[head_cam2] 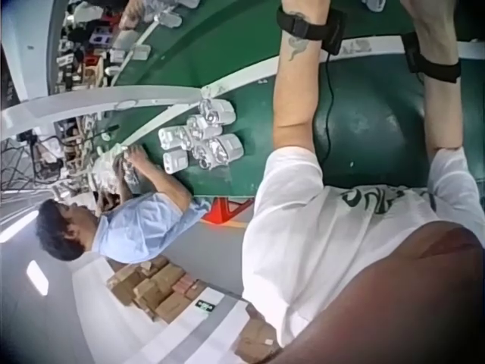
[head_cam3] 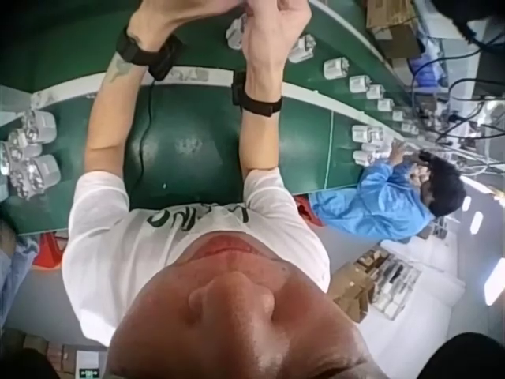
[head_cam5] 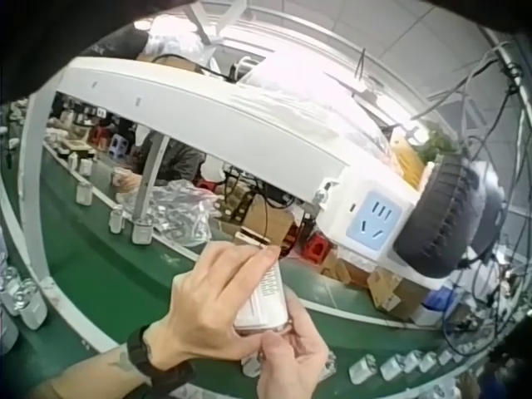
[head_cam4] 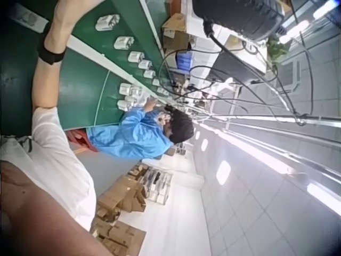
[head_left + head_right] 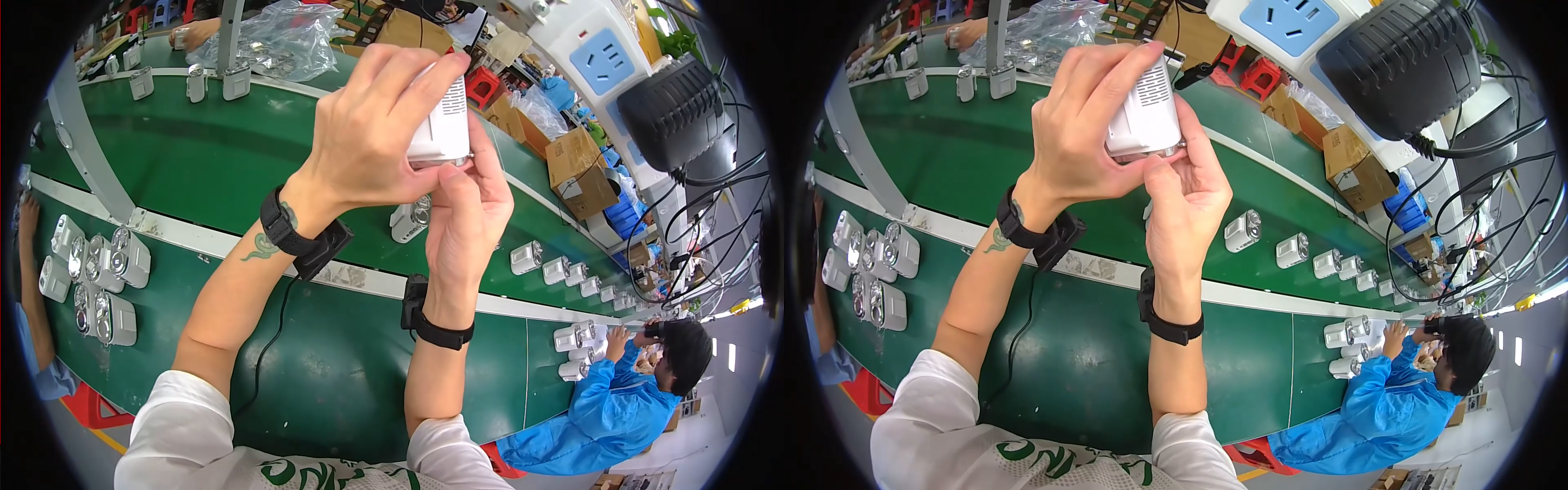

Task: The person picks up a white device from a green conveyor belt, presses a metal ring into its base, and sets it back down. This process is repeated for several more devices along the assembly line.

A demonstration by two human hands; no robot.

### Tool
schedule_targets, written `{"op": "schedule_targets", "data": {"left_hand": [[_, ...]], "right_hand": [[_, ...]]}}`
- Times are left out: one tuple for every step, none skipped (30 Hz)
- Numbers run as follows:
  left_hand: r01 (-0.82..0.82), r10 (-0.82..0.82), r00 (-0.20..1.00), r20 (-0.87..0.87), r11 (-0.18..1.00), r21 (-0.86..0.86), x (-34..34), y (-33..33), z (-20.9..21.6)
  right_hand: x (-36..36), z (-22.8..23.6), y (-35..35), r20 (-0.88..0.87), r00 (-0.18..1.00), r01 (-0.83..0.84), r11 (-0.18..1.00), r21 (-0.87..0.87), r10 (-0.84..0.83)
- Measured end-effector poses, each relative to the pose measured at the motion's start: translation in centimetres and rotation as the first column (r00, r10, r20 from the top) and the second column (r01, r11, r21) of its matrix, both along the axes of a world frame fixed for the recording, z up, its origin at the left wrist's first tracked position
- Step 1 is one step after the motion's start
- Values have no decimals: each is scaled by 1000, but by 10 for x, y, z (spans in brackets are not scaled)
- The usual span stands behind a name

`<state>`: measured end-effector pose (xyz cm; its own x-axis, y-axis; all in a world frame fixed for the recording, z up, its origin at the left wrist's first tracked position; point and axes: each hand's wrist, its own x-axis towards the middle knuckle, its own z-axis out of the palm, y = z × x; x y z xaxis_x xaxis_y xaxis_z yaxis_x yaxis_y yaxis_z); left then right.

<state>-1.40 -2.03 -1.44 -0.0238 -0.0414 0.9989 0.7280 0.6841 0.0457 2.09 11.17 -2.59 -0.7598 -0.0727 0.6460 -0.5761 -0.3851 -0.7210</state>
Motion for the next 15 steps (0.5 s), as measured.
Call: {"op": "schedule_targets", "data": {"left_hand": [[-3,3,1000,0,1000,1,1,-1,0],[2,-2,1000,0,1000,0,1,-1,0],[6,-6,1000,0,1000,0,1,-2,0],[10,-10,1000,1,1000,0,2,-2,0],[7,-7,1000,1,1000,1,1,-2,0],[3,-3,1000,5,1000,9,1,1,-1],[0,0,1000,8,1000,17,0,3,-2],[-3,3,1000,12,1000,26,-1,4,-3],[-3,3,1000,11,1000,28,-3,3,-5],[0,0,1000,14,1000,30,-4,3,-7],[3,-4,1000,15,999,33,-6,3,-7],[7,-8,1000,15,999,36,-6,3,-6],[9,-9,1000,11,999,39,-5,3,-5],[14,-16,999,51,999,42,-2,3,-6],[19,-23,996,92,999,45,1,3,-4]], "right_hand": [[1,-1,-1,-11,1000,19,1000,19,-19],[2,-1,-2,-12,1000,16,1000,20,-16],[3,-1,-3,1,1000,21,1000,0,-21],[4,0,-4,13,1000,27,999,-20,-26],[4,0,-4,27,999,33,999,-39,-32],[5,-1,-4,27,999,30,999,-38,-29],[4,-1,-3,39,998,46,998,-33,-45],[4,-2,-1,50,997,62,998,-27,-61],[4,-3,-1,61,995,79,997,-21,-78],[4,-3,-2,60,995,80,997,-19,-79],[2,-2,-3,77,993,88,996,-18,-86],[1,-1,-5,94,991,96,995,-17,-94],[0,-1,-5,110,989,104,994,-16,-102],[0,0,-4,106,989,105,994,-14,-103],[1,0,-2,101,990,101,995,-7,-100]]}}
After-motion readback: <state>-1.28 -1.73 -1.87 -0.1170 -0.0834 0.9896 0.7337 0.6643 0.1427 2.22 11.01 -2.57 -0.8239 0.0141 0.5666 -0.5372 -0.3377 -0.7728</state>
